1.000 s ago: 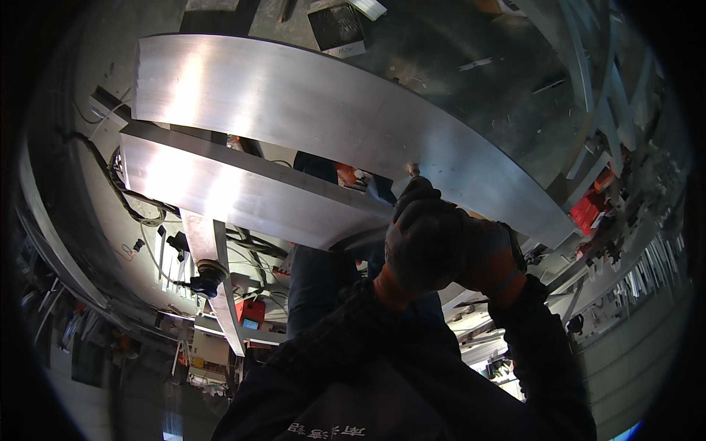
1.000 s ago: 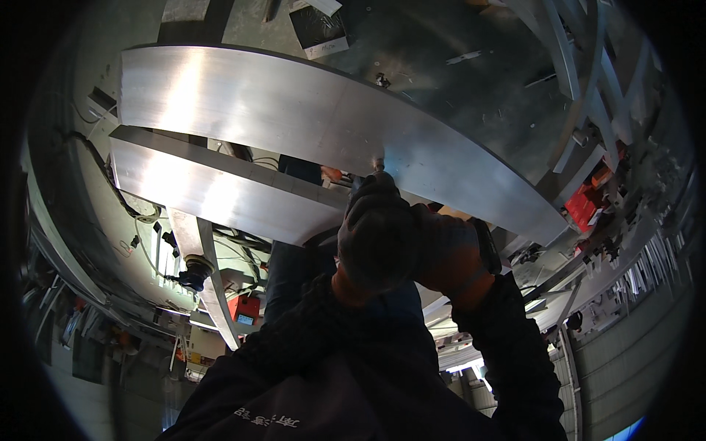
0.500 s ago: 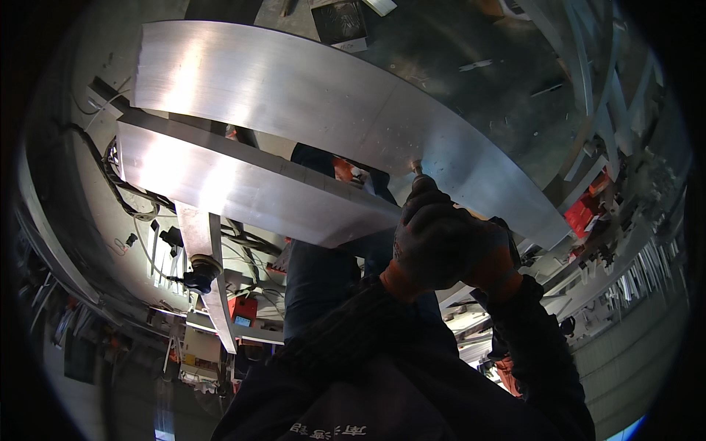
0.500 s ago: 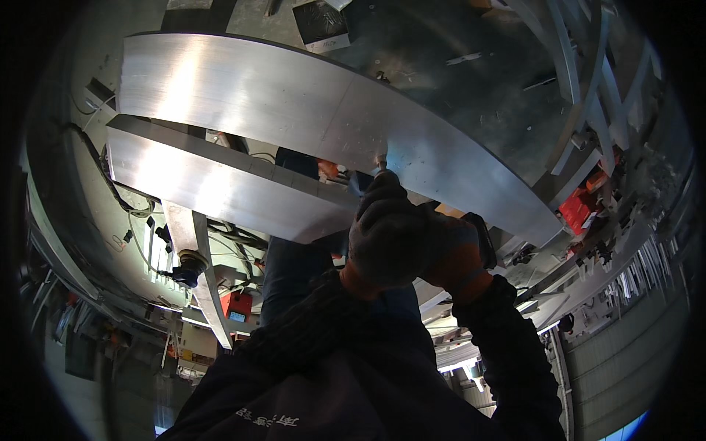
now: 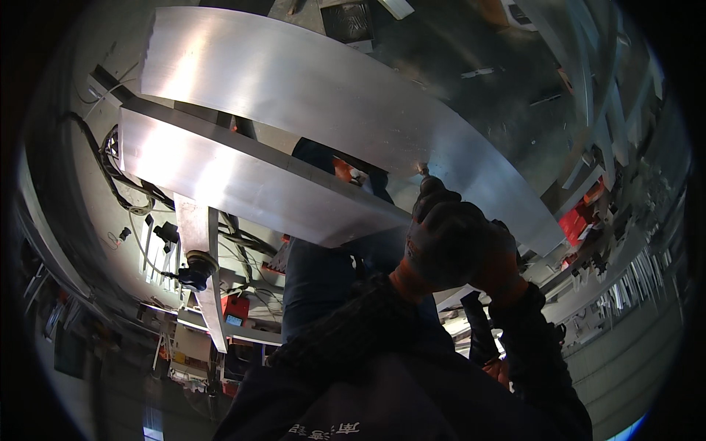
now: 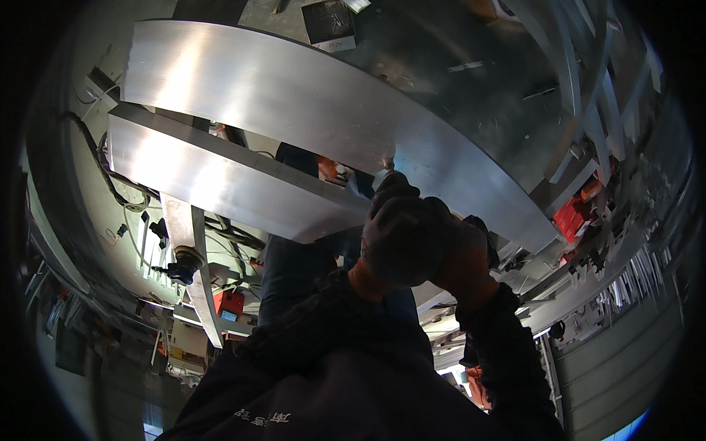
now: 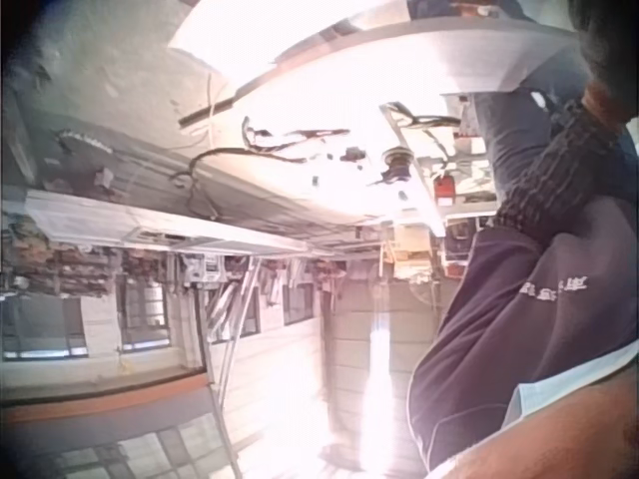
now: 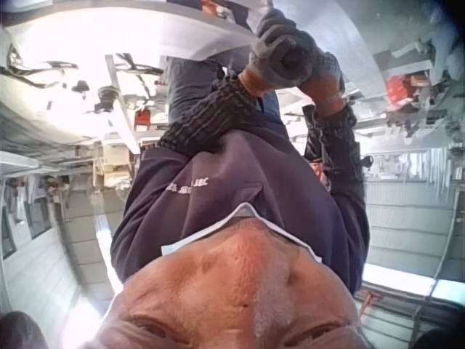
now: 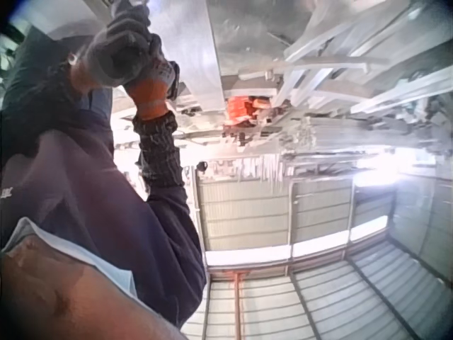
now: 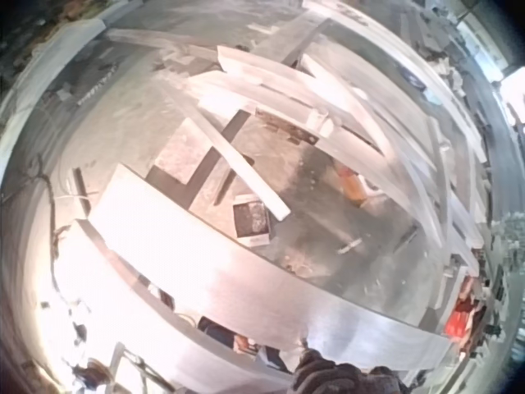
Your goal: The person uses a cordless drill to create multiple holes in a long metal sheet. They adjust the drill bit and reposition the sheet as needed while working in a workshop environment.
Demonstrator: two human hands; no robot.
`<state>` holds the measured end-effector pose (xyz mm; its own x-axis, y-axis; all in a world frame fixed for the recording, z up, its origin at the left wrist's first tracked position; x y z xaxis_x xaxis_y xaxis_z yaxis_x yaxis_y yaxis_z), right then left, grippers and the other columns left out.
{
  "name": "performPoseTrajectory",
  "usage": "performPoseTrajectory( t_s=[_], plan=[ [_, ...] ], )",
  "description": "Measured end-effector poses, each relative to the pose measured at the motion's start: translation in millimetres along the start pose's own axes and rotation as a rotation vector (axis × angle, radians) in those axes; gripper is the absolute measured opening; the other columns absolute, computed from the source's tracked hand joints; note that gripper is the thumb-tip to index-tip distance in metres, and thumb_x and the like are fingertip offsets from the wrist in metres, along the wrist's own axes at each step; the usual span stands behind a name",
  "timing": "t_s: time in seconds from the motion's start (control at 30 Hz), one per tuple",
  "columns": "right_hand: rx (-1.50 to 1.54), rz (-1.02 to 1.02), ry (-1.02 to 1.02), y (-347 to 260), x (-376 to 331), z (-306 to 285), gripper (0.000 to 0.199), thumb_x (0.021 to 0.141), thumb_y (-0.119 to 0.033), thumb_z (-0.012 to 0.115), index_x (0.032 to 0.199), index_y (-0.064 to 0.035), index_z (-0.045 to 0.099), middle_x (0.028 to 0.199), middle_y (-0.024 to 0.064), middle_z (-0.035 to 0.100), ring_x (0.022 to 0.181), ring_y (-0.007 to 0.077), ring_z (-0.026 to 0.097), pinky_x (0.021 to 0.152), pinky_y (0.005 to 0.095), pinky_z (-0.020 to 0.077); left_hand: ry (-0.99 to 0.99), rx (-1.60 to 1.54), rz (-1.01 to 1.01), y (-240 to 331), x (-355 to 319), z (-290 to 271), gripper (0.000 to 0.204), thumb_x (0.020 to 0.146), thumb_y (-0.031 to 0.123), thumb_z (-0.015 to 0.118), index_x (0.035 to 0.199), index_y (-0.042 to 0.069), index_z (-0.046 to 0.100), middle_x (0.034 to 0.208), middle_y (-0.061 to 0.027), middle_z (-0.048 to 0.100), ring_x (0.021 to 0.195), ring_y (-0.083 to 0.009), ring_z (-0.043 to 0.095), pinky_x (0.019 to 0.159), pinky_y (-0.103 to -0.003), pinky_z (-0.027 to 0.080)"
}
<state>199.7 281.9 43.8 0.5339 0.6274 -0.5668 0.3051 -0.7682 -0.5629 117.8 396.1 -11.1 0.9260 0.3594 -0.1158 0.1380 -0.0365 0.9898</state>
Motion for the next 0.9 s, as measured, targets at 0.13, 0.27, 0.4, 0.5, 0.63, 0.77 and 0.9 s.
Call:
performPoseTrajectory(
  t_s=[0.13,0.27,0.4,0.5,0.63,0.77,0.9],
  plan=[
    [0.019,0.057,0.097,-7.2,-14.7,14.3,0.055,0.085,-0.028,0.090,0.126,-0.0032,0.065,0.100,0.0134,0.075,0.087,0.0289,0.077,0.075,0.0365,0.0631,0.044,-0.101,0.033,5.3,20.0,-9.7,0.036,0.077,0.026,0.083,0.108,0.011,0.072,0.114,-0.0107,0.064,0.116,-0.0342,0.060,0.110,-0.051,0.046],
    [-0.044,0.047,0.037,1.4,-22.7,21.3,0.051,0.085,-0.026,0.089,0.125,-0.0038,0.065,0.106,0.0135,0.074,0.089,0.0293,0.076,0.075,0.0394,0.0617,0.038,-0.114,-0.005,12.6,29.2,-13.2,0.031,0.073,0.024,0.081,0.099,0.011,0.070,0.107,-0.0105,0.065,0.111,-0.0351,0.061,0.108,-0.053,0.046],
    [-0.020,0.064,-0.017,1.6,-20.7,18.1,0.049,0.085,-0.026,0.088,0.123,-0.0056,0.067,0.109,0.0127,0.074,0.094,0.0288,0.075,0.079,0.0409,0.0609,0.073,-0.103,0.011,13.4,29.5,-16.5,0.029,0.072,0.022,0.079,0.096,0.011,0.070,0.105,-0.0109,0.066,0.108,-0.0353,0.062,0.107,-0.053,0.047],
    [-0.064,0.077,-0.068,-0.8,-17.8,17.7,0.050,0.085,-0.029,0.088,0.125,-0.0076,0.067,0.110,0.0105,0.073,0.096,0.0280,0.075,0.082,0.0414,0.0604,0.064,-0.101,-0.023,12.8,26.7,-14.2,0.028,0.073,0.022,0.078,0.096,0.010,0.070,0.105,-0.0115,0.066,0.107,-0.0350,0.062,0.106,-0.053,0.048],
    [-0.135,0.017,-0.010,-3.6,-21.5,22.1,0.049,0.087,-0.031,0.087,0.127,-0.0096,0.068,0.108,0.0074,0.074,0.095,0.0253,0.075,0.082,0.0405,0.0605,-0.012,-0.080,-0.033,8.6,27.6,-17.7,0.028,0.075,0.024,0.078,0.097,0.009,0.070,0.106,-0.0117,0.067,0.106,-0.0340,0.062,0.102,-0.052,0.050],
    [-0.090,0.029,-0.040,-1.2,-20.5,27.0,0.050,0.087,-0.031,0.087,0.127,-0.0093,0.068,0.105,0.0068,0.075,0.093,0.0248,0.076,0.080,0.0385,0.0614,0.023,-0.081,0.031,8.2,23.4,-17.7,0.032,0.073,0.026,0.081,0.098,0.010,0.070,0.106,-0.0112,0.066,0.105,-0.0328,0.062,0.099,-0.050,0.051],
    [-0.001,0.029,0.042,-0.2,-23.0,30.4,0.050,0.086,-0.029,0.088,0.126,-0.0079,0.068,0.106,0.0090,0.076,0.094,0.0266,0.077,0.081,0.0380,0.0627,0.006,-0.047,0.077,10.9,23.9,-17.3,0.033,0.072,0.026,0.083,0.099,0.010,0.070,0.106,-0.0111,0.066,0.106,-0.0328,0.062,0.098,-0.050,0.051]
  ],
)
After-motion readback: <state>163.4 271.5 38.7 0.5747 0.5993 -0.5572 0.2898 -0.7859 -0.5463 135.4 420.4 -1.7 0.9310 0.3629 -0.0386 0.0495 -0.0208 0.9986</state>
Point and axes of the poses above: each hand's wrist, its own x-axis towards the middle knuckle, its own z-axis out of the palm, y = z × x, the point moved 2 cm from there along x, towards the middle knuckle
